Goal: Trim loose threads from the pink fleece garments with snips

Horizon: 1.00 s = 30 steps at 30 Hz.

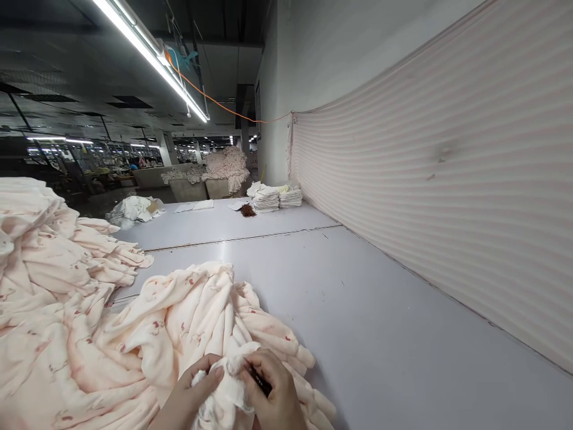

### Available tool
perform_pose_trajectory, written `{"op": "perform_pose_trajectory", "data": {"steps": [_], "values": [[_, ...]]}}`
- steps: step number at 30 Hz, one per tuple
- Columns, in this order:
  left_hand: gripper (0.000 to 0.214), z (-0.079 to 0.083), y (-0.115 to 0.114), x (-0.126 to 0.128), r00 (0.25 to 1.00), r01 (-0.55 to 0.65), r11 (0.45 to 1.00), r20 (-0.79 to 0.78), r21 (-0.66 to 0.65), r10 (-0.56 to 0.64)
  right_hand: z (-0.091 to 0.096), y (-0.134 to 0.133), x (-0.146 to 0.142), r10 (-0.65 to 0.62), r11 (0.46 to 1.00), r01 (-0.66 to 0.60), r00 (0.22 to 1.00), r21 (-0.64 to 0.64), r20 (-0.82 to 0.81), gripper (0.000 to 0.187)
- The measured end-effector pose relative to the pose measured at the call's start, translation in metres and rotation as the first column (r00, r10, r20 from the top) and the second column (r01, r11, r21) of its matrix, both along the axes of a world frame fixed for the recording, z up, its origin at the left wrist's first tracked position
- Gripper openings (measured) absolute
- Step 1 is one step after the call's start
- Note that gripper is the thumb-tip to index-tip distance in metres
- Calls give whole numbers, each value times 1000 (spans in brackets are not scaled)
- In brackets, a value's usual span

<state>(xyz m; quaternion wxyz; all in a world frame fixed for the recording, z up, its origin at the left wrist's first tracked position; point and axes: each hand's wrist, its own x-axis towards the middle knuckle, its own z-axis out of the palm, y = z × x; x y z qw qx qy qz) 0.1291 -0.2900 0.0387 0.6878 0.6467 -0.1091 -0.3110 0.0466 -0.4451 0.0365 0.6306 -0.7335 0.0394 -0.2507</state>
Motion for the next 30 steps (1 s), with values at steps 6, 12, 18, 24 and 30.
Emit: {"op": "perform_pose_trajectory", "data": {"steps": [6,12,18,24,30], "values": [[44,-6,3,1,996,76,996,49,54,-79,-11,11,7,-18,994,16,1000,-108,-25,16],[36,1,1,-8,877,9,945,451,327,-164,-23,20,9,-137,964,126,990,-235,-34,20],[36,4,-4,-10,914,6,962,389,273,-116,-15,16,6,-92,996,92,987,-9,-130,20],[37,8,-4,-12,924,20,967,364,252,-114,-31,12,-10,-68,998,65,979,-26,-190,21],[37,6,-6,-13,848,57,946,485,319,-214,-38,18,-9,-139,986,153,971,60,-197,33]]}}
